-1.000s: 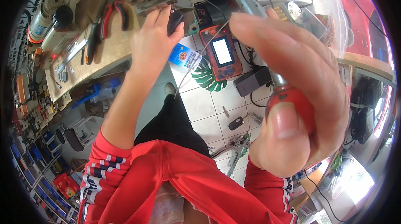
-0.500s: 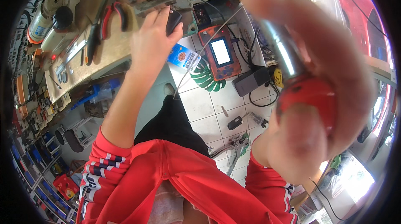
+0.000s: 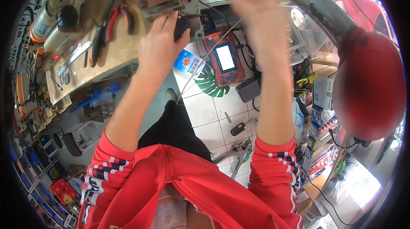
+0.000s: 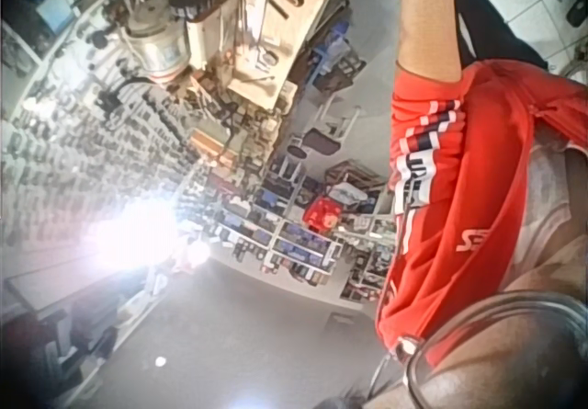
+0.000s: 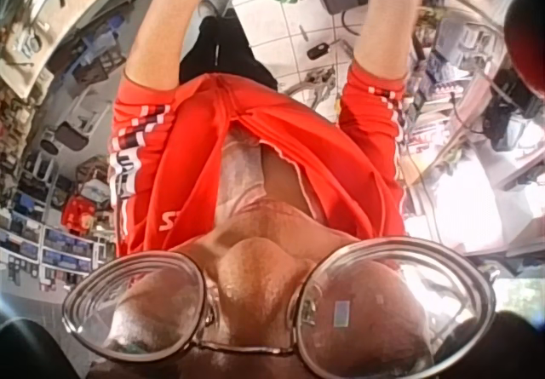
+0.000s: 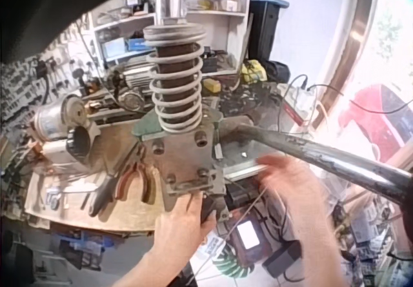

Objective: The person uses pliers to adjust a small metal component, then secures a black electronic device in a bench vise. They repeatedly insert a metal pin into the device and tap it with a hammer to seat it.

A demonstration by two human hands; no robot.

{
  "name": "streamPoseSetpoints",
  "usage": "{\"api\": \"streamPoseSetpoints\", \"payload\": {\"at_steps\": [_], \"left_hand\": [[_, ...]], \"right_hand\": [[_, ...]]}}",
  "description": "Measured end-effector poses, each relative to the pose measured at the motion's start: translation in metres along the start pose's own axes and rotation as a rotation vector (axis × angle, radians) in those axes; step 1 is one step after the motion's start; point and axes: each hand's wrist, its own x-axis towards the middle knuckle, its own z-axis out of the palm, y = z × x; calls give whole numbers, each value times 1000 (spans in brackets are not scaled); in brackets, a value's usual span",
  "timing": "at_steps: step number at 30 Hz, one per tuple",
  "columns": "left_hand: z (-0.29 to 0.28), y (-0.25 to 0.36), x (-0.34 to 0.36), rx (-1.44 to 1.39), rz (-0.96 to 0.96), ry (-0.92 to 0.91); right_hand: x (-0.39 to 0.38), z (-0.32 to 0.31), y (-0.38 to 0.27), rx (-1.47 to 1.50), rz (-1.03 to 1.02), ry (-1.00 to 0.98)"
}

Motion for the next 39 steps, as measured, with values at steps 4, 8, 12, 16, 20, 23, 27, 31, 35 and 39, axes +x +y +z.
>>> {"api": "streamPoseSetpoints", "payload": {"at_steps": [4, 8, 12, 16, 20, 23, 27, 31, 35, 39], "left_hand": [[0, -1, 1, -22, 9, 4], [0, -1, 2, -7, 17, -2], [0, -1, 1, -22, 18, 6], [-3, -1, 2, -27, 25, -5], [-4, 2, 1, -28, -47, -15], [-3, 2, 1, -33, -36, 1], [-1, 0, 1, -25, -20, 7], [0, -2, 2, -41, 20, 3], [-1, 1, 1, 2, -38, -8], [-2, 2, 1, 4, -54, -38]], "right_hand": [[19, 61, 40, 133, -245, -125], [37, 66, 48, 17, -307, -200], [37, 67, 49, -2, -343, -189], [33, 60, 45, 17, -320, -83], [20, 4, -1, 759, -374, 199], [-22, -42, -53, 1036, -541, 36], [-30, -39, -63, -371, -508, 536], [3, 35, -1, 354, 220, 135], [14, 76, 36, 229, 12, -48], [17, 82, 38, 247, -88, -53]]}}
